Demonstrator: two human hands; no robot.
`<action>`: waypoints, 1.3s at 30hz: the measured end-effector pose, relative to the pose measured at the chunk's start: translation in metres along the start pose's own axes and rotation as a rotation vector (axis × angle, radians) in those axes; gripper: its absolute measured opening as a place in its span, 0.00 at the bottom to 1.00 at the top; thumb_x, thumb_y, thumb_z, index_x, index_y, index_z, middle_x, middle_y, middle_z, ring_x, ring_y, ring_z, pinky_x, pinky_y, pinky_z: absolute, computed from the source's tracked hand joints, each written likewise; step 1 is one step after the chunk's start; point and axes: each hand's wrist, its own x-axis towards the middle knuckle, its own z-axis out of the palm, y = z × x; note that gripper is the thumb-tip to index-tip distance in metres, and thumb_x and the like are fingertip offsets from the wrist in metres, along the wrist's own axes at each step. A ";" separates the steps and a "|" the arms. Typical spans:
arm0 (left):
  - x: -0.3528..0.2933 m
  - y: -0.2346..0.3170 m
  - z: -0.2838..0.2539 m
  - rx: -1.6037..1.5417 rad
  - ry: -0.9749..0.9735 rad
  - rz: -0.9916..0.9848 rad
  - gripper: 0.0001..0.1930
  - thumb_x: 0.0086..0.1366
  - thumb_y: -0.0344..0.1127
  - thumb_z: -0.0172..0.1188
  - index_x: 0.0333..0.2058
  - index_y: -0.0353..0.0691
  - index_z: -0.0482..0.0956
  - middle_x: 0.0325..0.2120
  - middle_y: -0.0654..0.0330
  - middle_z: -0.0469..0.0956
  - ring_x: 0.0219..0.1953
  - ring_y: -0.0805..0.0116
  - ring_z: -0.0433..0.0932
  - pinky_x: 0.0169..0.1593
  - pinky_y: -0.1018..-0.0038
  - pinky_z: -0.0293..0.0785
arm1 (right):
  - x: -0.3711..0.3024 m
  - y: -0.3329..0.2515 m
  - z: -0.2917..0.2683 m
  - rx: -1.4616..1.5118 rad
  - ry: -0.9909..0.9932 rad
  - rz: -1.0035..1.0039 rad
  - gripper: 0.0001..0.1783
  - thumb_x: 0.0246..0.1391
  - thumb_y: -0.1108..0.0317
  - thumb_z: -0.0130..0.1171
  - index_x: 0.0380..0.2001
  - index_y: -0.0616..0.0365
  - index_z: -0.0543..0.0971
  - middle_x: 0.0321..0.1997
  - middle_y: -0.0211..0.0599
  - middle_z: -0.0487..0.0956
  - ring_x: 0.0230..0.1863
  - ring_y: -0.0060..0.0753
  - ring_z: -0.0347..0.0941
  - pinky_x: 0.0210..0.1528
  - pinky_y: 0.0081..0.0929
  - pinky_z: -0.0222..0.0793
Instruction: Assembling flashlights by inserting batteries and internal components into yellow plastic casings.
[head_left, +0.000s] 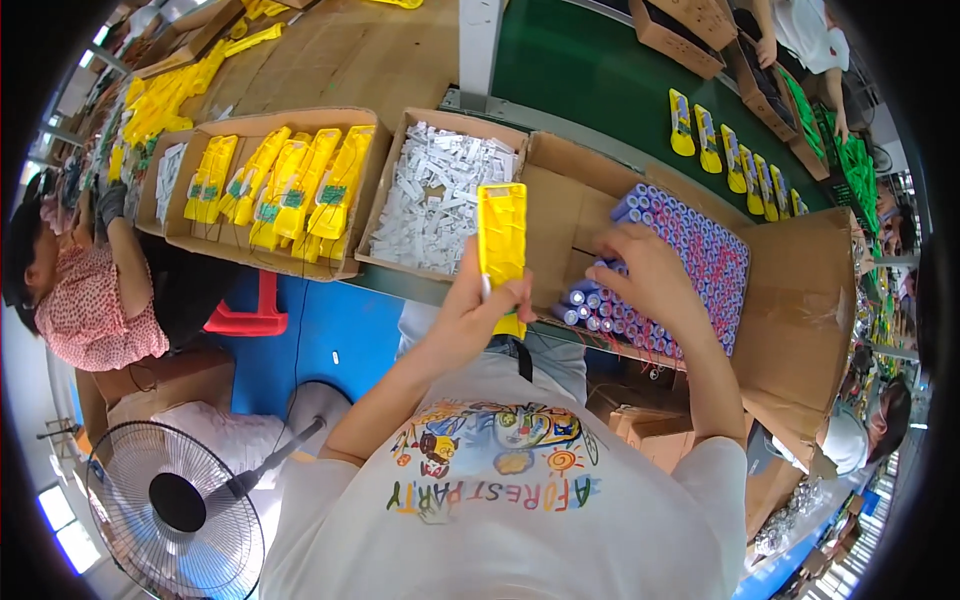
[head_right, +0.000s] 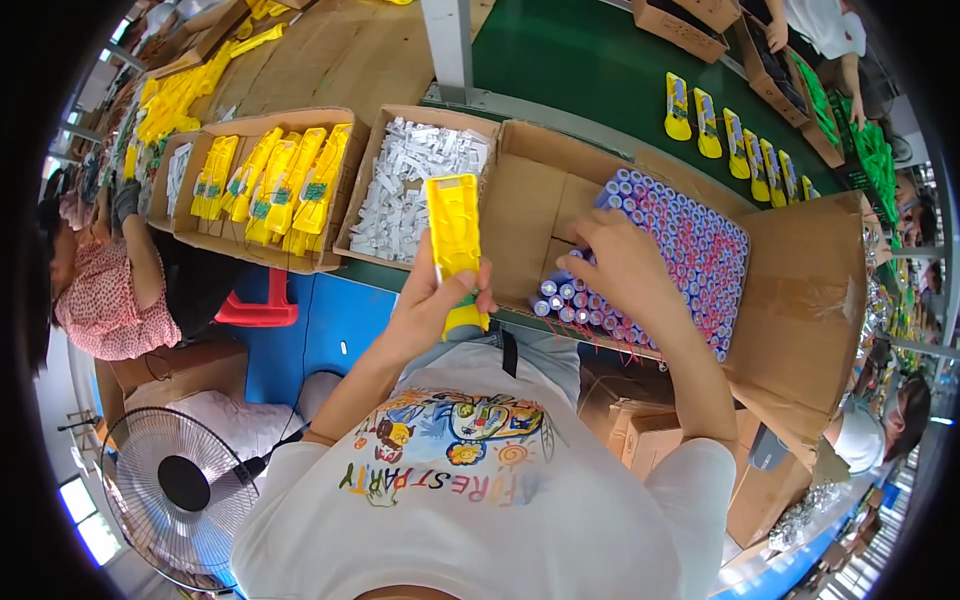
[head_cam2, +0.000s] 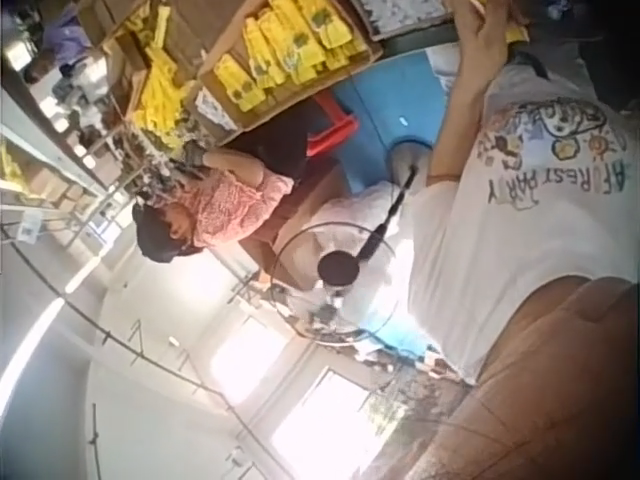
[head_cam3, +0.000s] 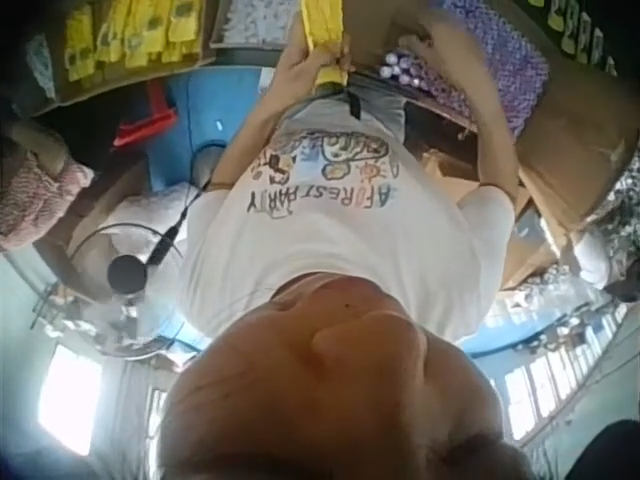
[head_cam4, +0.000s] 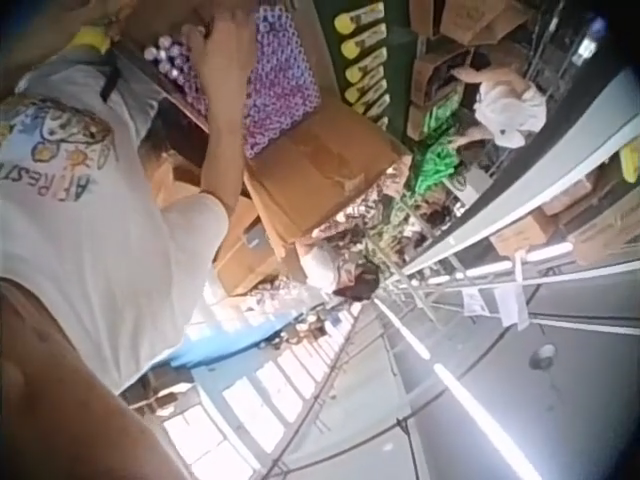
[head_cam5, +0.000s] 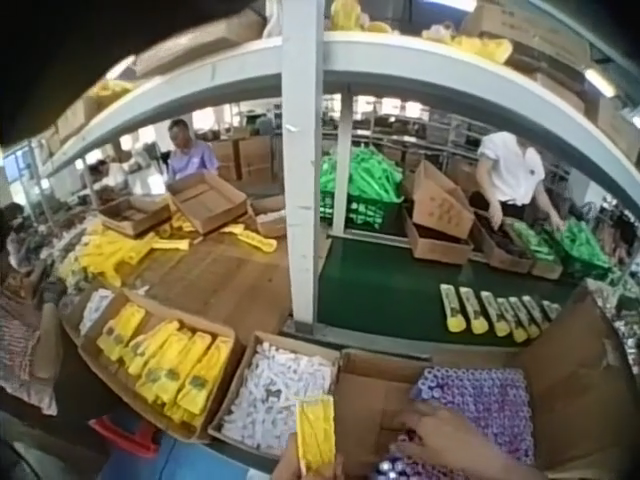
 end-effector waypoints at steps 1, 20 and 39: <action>-0.001 -0.001 0.001 0.087 -0.042 0.009 0.21 0.70 0.33 0.42 0.59 0.43 0.50 0.35 0.56 0.69 0.32 0.68 0.73 0.40 0.68 0.76 | 0.003 -0.009 -0.002 -0.021 0.191 -0.064 0.13 0.46 0.62 0.65 0.33 0.59 0.80 0.32 0.36 0.77 0.32 0.39 0.75 0.34 0.30 0.70; -0.014 -0.002 0.007 0.008 -0.019 -0.149 0.21 0.66 0.22 0.39 0.56 0.41 0.52 0.36 0.57 0.70 0.32 0.69 0.73 0.38 0.71 0.75 | -0.007 -0.026 0.006 0.153 0.110 0.064 0.12 0.43 0.65 0.67 0.29 0.59 0.78 0.26 0.36 0.74 0.27 0.42 0.73 0.31 0.33 0.70; -0.023 -0.008 -0.003 0.025 0.023 -0.052 0.18 0.65 0.26 0.40 0.54 0.38 0.54 0.38 0.52 0.73 0.31 0.65 0.79 0.36 0.72 0.78 | -0.020 -0.029 0.001 -0.178 -0.369 -0.037 0.15 0.51 0.65 0.59 0.42 0.58 0.79 0.41 0.41 0.79 0.46 0.44 0.70 0.48 0.35 0.64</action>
